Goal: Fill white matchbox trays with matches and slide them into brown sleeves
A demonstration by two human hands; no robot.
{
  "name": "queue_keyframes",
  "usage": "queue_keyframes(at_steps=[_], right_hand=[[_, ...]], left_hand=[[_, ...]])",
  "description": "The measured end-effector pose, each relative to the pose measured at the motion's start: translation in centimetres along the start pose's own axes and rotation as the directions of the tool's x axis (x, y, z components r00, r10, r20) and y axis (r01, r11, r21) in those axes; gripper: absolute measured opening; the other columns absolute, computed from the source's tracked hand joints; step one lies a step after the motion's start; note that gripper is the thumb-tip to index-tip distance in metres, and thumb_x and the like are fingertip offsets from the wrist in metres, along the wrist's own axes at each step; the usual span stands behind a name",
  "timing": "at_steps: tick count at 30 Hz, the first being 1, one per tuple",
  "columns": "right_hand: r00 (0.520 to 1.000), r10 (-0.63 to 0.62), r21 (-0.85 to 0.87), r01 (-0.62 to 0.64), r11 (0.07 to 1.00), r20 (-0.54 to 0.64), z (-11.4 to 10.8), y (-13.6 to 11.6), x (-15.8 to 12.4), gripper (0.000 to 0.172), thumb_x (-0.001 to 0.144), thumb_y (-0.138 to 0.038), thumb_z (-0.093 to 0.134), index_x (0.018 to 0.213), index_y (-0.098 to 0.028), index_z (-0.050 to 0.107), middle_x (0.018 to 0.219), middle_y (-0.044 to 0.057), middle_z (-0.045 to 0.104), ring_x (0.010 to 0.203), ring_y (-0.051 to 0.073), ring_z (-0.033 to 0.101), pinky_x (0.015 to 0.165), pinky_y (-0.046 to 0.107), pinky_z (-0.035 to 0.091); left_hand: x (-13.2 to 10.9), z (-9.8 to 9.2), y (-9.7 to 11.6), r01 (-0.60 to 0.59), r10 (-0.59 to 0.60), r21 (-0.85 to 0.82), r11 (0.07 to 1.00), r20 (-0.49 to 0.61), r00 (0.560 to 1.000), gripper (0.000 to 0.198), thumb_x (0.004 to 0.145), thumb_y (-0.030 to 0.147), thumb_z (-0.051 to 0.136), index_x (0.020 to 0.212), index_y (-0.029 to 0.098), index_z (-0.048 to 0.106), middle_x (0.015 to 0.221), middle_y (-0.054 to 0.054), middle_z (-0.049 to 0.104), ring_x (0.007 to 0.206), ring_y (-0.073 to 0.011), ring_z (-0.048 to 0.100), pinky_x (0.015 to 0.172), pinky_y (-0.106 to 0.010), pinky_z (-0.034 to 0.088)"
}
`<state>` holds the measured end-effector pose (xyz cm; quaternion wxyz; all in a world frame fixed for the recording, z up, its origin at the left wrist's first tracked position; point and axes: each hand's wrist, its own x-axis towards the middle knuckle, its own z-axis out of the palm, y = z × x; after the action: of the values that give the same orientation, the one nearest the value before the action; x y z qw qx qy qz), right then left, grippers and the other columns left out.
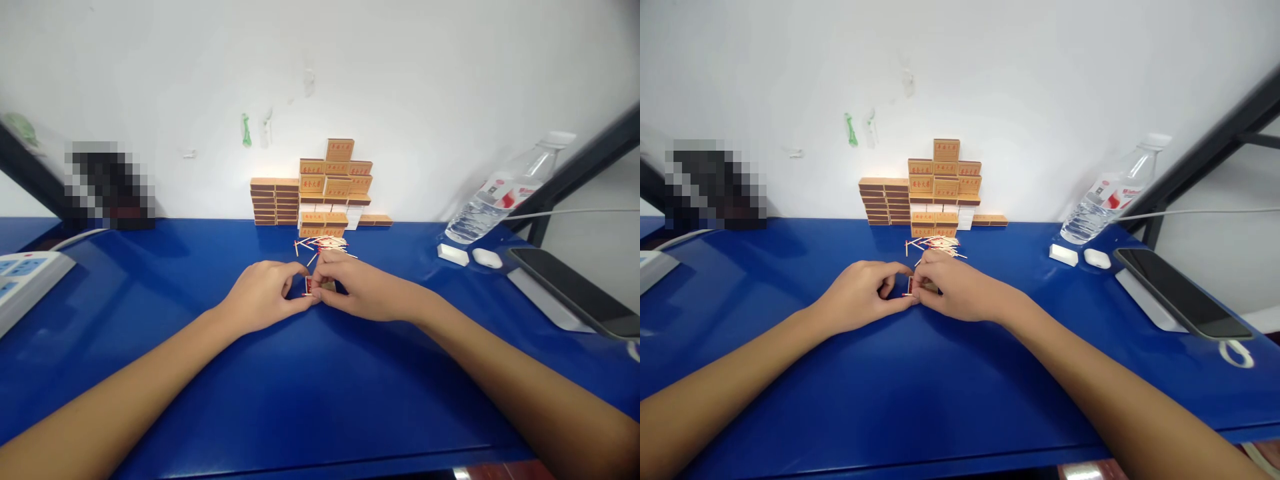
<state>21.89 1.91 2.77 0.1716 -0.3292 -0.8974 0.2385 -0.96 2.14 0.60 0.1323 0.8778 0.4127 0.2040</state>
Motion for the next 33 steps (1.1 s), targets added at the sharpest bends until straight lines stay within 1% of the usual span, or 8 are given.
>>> queue_keyframes(at_steps=[8,12,15,20,23,26,28,33], right_hand=[[0.995,0.040,-0.077,-0.047,0.996,-0.095,-0.5,-0.1,-0.2,0.016,0.102,-0.027,0.056,0.092,-0.021,0.067,0.099,0.008,0.062,0.100,0.024,0.056,0.089,0.040,0.047],[0.996,0.022,-0.070,-0.028,0.997,-0.090,-0.7,0.2,-0.2,0.018,0.102,-0.027,0.057,0.089,-0.021,0.068,0.092,0.005,0.062,0.086,0.019,0.057,0.079,0.034,0.045],[0.975,0.018,-0.112,-0.044,0.993,-0.222,-1.1,0.7,-0.1,0.021,0.102,-0.027,0.056,0.083,-0.021,0.063,0.081,0.002,0.059,0.074,0.016,0.053,0.069,0.031,0.040],[0.919,0.081,-0.244,-0.186,0.952,-0.387,-2.1,2.7,0.0,0.023,0.101,-0.029,0.055,0.080,-0.020,0.060,0.076,0.002,0.059,0.067,0.016,0.049,0.064,0.031,0.034],[0.898,0.128,-0.335,-0.286,0.898,-0.422,-2.4,4.2,-0.2,0.020,0.099,-0.026,0.055,0.082,-0.019,0.062,0.079,0.004,0.060,0.069,0.017,0.050,0.065,0.032,0.035],[0.902,0.174,-0.351,-0.324,0.879,-0.396,-2.6,5.2,-0.3,0.015,0.096,-0.027,0.060,0.085,-0.019,0.065,0.083,0.006,0.061,0.072,0.019,0.054,0.066,0.032,0.037],[0.924,0.178,-0.324,-0.292,0.900,-0.338,-2.7,5.3,-0.5,0.010,0.094,-0.026,0.063,0.089,-0.018,0.067,0.088,0.006,0.061,0.076,0.019,0.056,0.069,0.032,0.041],[0.965,0.172,-0.250,-0.219,0.943,-0.196,-2.7,5.1,-0.8,0.010,0.093,-0.022,0.066,0.102,-0.020,0.070,0.098,0.007,0.060,0.083,0.020,0.057,0.074,0.032,0.044]], left_hand=[[-0.1,0.1,0.0,-0.022,0.022,0.000,1.000,-0.025,0.999,0.033,0.091,0.053,0.071,0.099,0.022,0.074,0.060,0.005,0.057,0.056,-0.0127,0.053,0.057,-0.027,0.032],[-0.2,0.2,0.0,-0.024,0.024,-0.001,1.000,-0.036,0.999,0.034,0.091,0.054,0.071,0.102,0.022,0.074,0.060,0.005,0.055,0.056,-0.0125,0.052,0.057,-0.028,0.033],[-0.2,0.2,0.1,-0.008,0.008,0.001,1.000,-0.063,0.998,0.035,0.090,0.053,0.072,0.105,0.022,0.074,0.060,0.006,0.055,0.056,-0.0127,0.052,0.058,-0.028,0.034],[-0.2,-0.5,0.1,-0.036,0.037,0.014,0.999,-0.075,0.997,0.034,0.088,0.053,0.074,0.104,0.022,0.075,0.060,0.006,0.054,0.056,-0.0122,0.051,0.059,-0.027,0.034],[-0.1,-1.1,-0.1,0.002,-0.005,-0.017,1.000,-0.172,0.985,0.036,0.087,0.053,0.075,0.103,0.021,0.075,0.059,0.006,0.053,0.053,-0.0107,0.048,0.058,-0.027,0.034],[0.0,-1.3,-0.1,0.009,-0.014,-0.034,0.999,-0.144,0.989,0.035,0.085,0.052,0.077,0.102,0.021,0.076,0.059,0.007,0.052,0.052,-0.0104,0.048,0.056,-0.027,0.033],[0.0,-1.2,0.0,-0.001,-0.001,-0.033,0.999,-0.076,0.997,0.033,0.085,0.052,0.077,0.100,0.022,0.076,0.058,0.007,0.051,0.052,-0.0106,0.048,0.055,-0.027,0.031],[-0.1,-0.6,0.3,0.005,-0.007,-0.029,1.000,-0.052,0.999,0.035,0.086,0.054,0.075,0.103,0.023,0.076,0.058,0.007,0.052,0.053,-0.0115,0.049,0.056,-0.028,0.031]])
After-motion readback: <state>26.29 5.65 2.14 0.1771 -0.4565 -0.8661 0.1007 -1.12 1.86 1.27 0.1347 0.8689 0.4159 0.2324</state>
